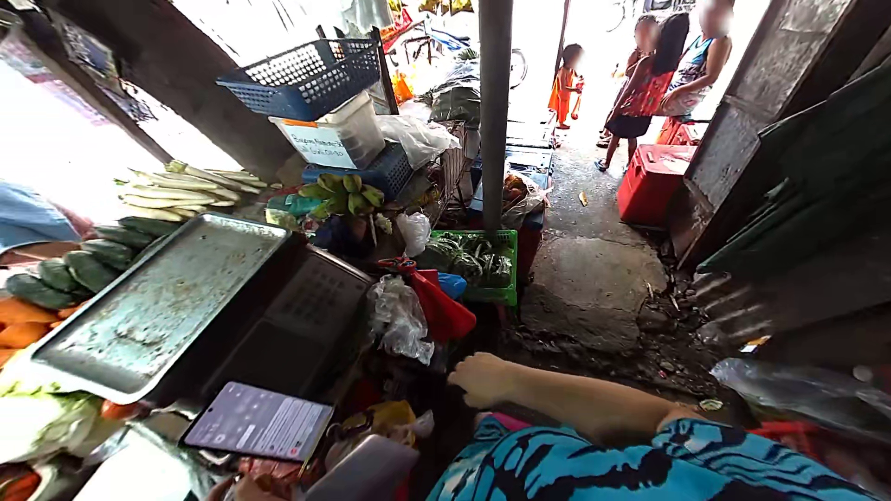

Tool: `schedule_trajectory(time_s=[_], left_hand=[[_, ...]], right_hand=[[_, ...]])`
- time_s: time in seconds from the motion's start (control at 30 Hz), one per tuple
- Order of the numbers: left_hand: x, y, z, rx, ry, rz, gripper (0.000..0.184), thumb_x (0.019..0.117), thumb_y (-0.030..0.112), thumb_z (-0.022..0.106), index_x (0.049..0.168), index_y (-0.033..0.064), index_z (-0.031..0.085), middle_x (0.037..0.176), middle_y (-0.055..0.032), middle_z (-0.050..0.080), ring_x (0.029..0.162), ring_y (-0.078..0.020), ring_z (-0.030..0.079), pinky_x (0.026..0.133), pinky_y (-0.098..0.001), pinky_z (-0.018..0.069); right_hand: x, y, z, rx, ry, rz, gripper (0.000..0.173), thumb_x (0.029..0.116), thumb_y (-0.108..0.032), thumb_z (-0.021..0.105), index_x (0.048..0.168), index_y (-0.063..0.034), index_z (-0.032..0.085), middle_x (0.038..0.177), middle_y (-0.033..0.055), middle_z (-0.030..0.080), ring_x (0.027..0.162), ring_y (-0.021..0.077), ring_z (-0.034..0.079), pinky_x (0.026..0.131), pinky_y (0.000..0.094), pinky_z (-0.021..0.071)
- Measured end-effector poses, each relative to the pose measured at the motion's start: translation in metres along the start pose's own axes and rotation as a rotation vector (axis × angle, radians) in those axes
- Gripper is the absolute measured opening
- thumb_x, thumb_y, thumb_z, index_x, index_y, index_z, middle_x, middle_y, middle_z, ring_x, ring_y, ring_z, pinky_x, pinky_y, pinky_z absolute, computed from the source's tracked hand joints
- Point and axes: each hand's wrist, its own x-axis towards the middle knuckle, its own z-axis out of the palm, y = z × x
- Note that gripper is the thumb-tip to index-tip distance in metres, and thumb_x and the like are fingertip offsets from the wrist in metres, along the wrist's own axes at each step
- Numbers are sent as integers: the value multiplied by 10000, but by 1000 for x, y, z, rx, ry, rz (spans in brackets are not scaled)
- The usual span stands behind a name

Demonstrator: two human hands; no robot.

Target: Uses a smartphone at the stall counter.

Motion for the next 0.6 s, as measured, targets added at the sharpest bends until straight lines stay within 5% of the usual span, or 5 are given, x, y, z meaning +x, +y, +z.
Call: schedule_trajectory(time_s=[0.17,0.33,0.47,0.6], left_hand=[[6,-7,-7,66,-77,54,258,1066,125,407,1276,-24,409,736,110,479,514,83,486,504,-118,460],[4,-3,-4,40,-95,79,272,1055,122,393,1269,-44,409,738,111,492,537,78,505,526,-130,482],[6,5,-2,19,-106,87,368,1041,105,404,1319,-135,381,900,18,578,675,38,577,664,-181,540],[5,0,-12,140,-87,-38,350,1055,117,417,1349,-73,431,834,-63,604,667,-98,591,658,-327,550]], right_hand=[[33,-65,-41,50,404,-488,338,964,-138,639,1288,-49,677,1135,174,714,1108,343,669,978,526,511],[84,-116,-87,201,614,-688,415,965,-143,657,1365,-34,635,1304,149,676,1251,281,615,1116,439,446],[128,-138,-102,525,566,-744,311,1000,-62,591,1293,19,656,1187,178,706,1065,239,694,986,431,551],[167,-139,-78,715,616,-697,279,1032,-101,532,1254,5,664,1101,127,718,926,151,707,856,352,600]])
